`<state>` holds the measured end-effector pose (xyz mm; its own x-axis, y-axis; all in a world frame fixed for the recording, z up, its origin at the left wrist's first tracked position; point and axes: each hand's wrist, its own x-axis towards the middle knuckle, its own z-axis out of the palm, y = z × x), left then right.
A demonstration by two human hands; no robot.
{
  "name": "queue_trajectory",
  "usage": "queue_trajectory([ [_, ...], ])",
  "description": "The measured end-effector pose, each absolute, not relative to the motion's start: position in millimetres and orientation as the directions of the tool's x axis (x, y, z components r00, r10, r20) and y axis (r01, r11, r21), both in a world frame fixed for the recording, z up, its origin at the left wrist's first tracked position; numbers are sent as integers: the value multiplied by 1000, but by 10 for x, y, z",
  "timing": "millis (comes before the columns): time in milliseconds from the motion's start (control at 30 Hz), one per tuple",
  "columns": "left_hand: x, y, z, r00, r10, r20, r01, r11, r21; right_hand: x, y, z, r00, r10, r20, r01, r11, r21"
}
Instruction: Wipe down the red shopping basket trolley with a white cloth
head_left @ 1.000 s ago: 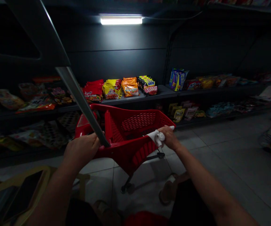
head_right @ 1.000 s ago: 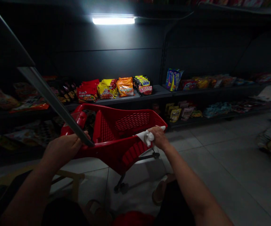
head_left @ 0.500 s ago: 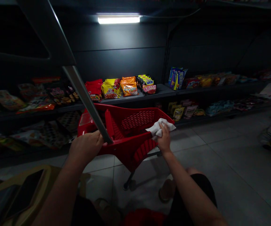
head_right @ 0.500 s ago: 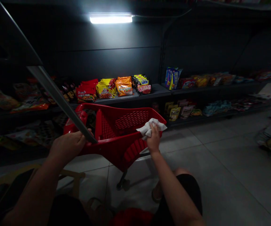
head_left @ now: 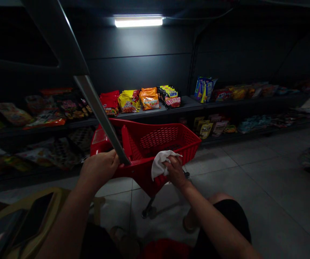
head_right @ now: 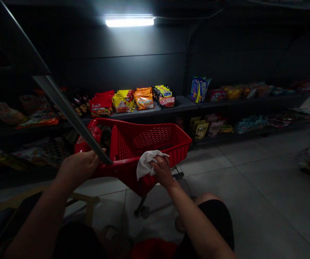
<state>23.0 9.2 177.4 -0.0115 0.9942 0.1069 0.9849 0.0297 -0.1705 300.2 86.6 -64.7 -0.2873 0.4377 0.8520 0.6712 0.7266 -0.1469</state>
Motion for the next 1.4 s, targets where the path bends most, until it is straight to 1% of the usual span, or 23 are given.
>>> queue_trajectory([
  [67, 235, 98, 1776, -12, 994, 110, 983, 32, -178, 3395, 1064, -710, -318, 488, 813, 720, 682, -128],
  [100, 239, 103, 1777, -11, 994, 110, 983, 31, -180, 3579, 1161, -736, -289, 537, 792, 755, 636, -156],
  [133, 241, 110, 1776, -11, 994, 109, 983, 31, -181, 3754, 1261, -755, -222, 594, 773, 792, 573, -213],
  [200, 240, 124, 1772, -9, 994, 110, 983, 30, -182, 4059, 1466, -771, -22, 686, 727, 830, 418, -369],
  [267, 235, 135, 1765, -7, 993, 116, 983, 28, -181, 4272, 1646, -756, 138, 720, 681, 816, 307, -489],
  [300, 233, 139, 1762, -5, 993, 120, 983, 27, -180, 4328, 1710, -742, 180, 724, 666, 808, 278, -520],
  [400, 239, 143, 1755, -2, 992, 130, 983, 25, -179, 4239, 1729, -704, 233, 728, 644, 794, 239, -558],
  [467, 256, 144, 1757, -6, 990, 142, 983, 31, -181, 3964, 1583, -684, 225, 731, 645, 782, 259, -566],
  [500, 269, 146, 1760, -9, 989, 146, 982, 36, -183, 3775, 1467, -666, 195, 727, 659, 773, 300, -559],
  [567, 300, 153, 1771, -22, 989, 144, 982, 48, -185, 3334, 1176, -590, 90, 709, 699, 737, 425, -526],
  [633, 331, 160, 1782, -36, 990, 134, 981, 61, -186, 2869, 853, -435, 10, 695, 719, 674, 526, -518],
  [733, 366, 165, 1791, -48, 990, 134, 979, 74, -191, 2274, 433, -116, -44, 694, 718, 553, 616, -561],
  [833, 382, 161, 1795, -59, 989, 138, 979, 85, -188, 1941, 187, 49, -49, 704, 709, 459, 646, -610],
  [900, 385, 155, 1798, -76, 988, 133, 980, 99, -175, 1876, 116, -48, -83, 705, 704, 446, 659, -606],
  [933, 385, 151, 1800, -85, 988, 130, 980, 106, -168, 1880, 99, -157, -133, 691, 711, 445, 682, -580],
  [1000, 384, 142, 1806, -99, 987, 124, 981, 118, -156, 1937, 81, -442, -251, 648, 719, 438, 738, -513],
  [1067, 383, 133, 1812, -109, 987, 119, 981, 126, -148, 2023, 62, -715, -293, 635, 714, 431, 755, -494],
  [1133, 385, 125, 1816, -106, 987, 117, 982, 123, -142, 2112, 41, -868, -245, 666, 704, 434, 725, -535],
  [1200, 391, 118, 1813, -97, 987, 126, 984, 115, -139, 2191, 43, -851, -146, 672, 726, 443, 701, -559],
  [1300, 402, 111, 1799, -79, 987, 143, 985, 100, -142, 2259, 126, -571, -16, 628, 778, 484, 686, -543],
  [1400, 412, 106, 1787, -55, 988, 142, 986, 77, -149, 2222, 215, -196, 12, 638, 770, 528, 650, -547],
])
